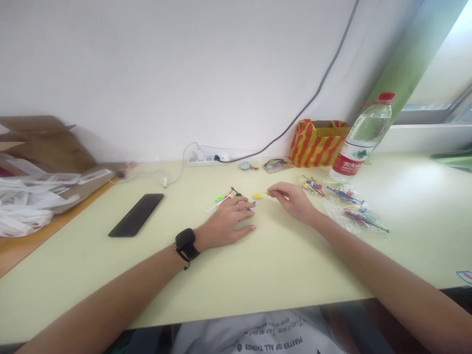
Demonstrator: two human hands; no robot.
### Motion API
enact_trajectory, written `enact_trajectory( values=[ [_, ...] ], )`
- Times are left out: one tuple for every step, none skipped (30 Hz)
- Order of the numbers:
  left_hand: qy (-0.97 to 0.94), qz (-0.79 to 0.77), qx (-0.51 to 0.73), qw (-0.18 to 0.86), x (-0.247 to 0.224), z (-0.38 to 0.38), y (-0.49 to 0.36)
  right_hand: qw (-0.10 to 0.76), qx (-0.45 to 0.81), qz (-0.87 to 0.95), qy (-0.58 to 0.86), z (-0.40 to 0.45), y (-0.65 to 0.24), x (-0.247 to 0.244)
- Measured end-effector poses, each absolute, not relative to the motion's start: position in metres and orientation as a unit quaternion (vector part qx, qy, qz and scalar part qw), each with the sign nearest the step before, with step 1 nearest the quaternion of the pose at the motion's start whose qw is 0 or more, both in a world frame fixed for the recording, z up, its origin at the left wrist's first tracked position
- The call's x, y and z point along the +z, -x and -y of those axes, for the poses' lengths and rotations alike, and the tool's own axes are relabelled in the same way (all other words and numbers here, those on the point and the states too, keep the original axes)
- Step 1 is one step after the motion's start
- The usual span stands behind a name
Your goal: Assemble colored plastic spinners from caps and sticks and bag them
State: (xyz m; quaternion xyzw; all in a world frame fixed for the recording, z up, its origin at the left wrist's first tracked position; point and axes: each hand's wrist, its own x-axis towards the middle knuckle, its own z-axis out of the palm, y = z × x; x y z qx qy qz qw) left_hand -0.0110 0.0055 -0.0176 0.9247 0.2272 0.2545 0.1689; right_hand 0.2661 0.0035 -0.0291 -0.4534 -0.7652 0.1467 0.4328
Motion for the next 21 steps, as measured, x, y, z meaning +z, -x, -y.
enact_trajectory(
  values=[
    [-0.923, -0.231, 0.258, 0.166, -0.019, -0.008, 0.012, 0.433, 0.153, 0.765, 0.452, -0.003, -0.265, -0.030],
    [-0.923, -0.234, 0.260, 0.162, -0.020, -0.010, 0.013, 0.432, 0.159, 0.764, 0.452, -0.002, -0.263, -0.030],
    [-0.922, -0.238, 0.260, 0.159, -0.021, -0.014, 0.014, 0.432, 0.164, 0.763, 0.453, -0.001, -0.262, -0.030],
    [-0.922, -0.244, 0.258, 0.153, -0.022, -0.017, 0.016, 0.433, 0.167, 0.760, 0.455, 0.000, -0.262, -0.031],
    [-0.922, -0.251, 0.257, 0.145, -0.023, -0.020, 0.018, 0.433, 0.167, 0.758, 0.458, 0.000, -0.261, -0.031],
    [-0.920, -0.262, 0.258, 0.135, -0.024, -0.024, 0.020, 0.434, 0.166, 0.756, 0.461, 0.000, -0.261, -0.030],
    [-0.918, -0.273, 0.260, 0.123, -0.025, -0.027, 0.021, 0.433, 0.163, 0.756, 0.463, 0.000, -0.261, -0.030],
    [-0.915, -0.284, 0.262, 0.111, -0.026, -0.029, 0.023, 0.435, 0.158, 0.755, 0.465, 0.000, -0.261, -0.029],
    [-0.913, -0.294, 0.266, 0.100, -0.027, -0.031, 0.024, 0.437, 0.153, 0.753, 0.467, 0.000, -0.261, -0.029],
    [-0.910, -0.304, 0.269, 0.089, -0.028, -0.033, 0.025, 0.439, 0.148, 0.752, 0.469, 0.000, -0.262, -0.028],
    [-0.906, -0.313, 0.274, 0.079, -0.029, -0.033, 0.025, 0.443, 0.143, 0.750, 0.470, 0.000, -0.263, -0.028],
    [-0.902, -0.322, 0.280, 0.070, -0.029, -0.034, 0.025, 0.447, 0.139, 0.748, 0.472, -0.001, -0.263, -0.028],
    [-0.896, -0.332, 0.289, 0.063, -0.029, -0.033, 0.025, 0.450, 0.136, 0.745, 0.473, -0.001, -0.264, -0.028],
    [-0.889, -0.341, 0.298, 0.059, -0.028, -0.033, 0.025, 0.452, 0.135, 0.744, 0.473, -0.001, -0.265, -0.029],
    [-0.882, -0.351, 0.308, 0.059, -0.027, -0.032, 0.025, 0.453, 0.137, 0.743, 0.473, -0.002, -0.265, -0.029],
    [-0.876, -0.360, 0.316, 0.061, -0.026, -0.032, 0.025, 0.455, 0.141, 0.741, 0.473, -0.002, -0.265, -0.030],
    [-0.870, -0.368, 0.321, 0.064, -0.025, -0.032, 0.025, 0.456, 0.145, 0.740, 0.473, -0.002, -0.266, -0.030],
    [-0.866, -0.377, 0.322, 0.067, -0.025, -0.033, 0.026, 0.456, 0.148, 0.739, 0.474, -0.002, -0.266, -0.031],
    [-0.864, -0.385, 0.318, 0.070, -0.025, -0.034, 0.027, 0.456, 0.149, 0.738, 0.475, -0.002, -0.266, -0.031],
    [-0.863, -0.393, 0.309, 0.073, -0.026, -0.037, 0.029, 0.457, 0.147, 0.737, 0.475, -0.002, -0.266, -0.031],
    [-0.863, -0.401, 0.298, 0.078, -0.028, -0.039, 0.031, 0.459, 0.145, 0.737, 0.475, -0.002, -0.266, -0.031]
  ],
)
